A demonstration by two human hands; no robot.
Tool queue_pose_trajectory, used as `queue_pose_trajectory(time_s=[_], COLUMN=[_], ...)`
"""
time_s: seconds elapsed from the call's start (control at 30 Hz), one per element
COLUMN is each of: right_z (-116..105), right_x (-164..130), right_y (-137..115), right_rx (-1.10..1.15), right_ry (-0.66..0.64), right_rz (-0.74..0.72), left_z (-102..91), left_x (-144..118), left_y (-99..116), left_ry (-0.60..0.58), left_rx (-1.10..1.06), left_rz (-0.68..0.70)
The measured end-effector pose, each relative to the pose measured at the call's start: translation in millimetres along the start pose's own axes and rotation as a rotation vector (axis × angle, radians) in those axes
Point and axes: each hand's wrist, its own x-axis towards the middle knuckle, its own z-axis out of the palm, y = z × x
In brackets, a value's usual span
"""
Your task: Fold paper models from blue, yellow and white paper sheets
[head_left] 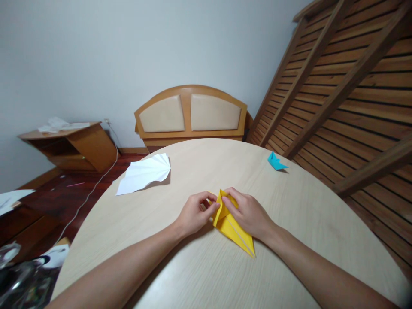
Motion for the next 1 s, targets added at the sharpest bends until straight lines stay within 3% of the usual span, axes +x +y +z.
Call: queue_pose_trajectory(time_s=[0.3,0.73,1.0], right_z=[-3,-11,-5], right_x=[4,6,5], right_y=[7,16,13], right_rx=[0.072,-0.049,-0.137], right_ry=[0.147,-0.009,0.061], right_rz=[0.049,0.006,0.013], left_z=[-4.1,-3.9,-3.9], left_x=[3,1,0], left_y=[-7,-8,-9], left_ry=[0.146,0.169,0.169], left_rx=[0.028,0.128,0.173], left_rz=[-0.011,0.014,0.012])
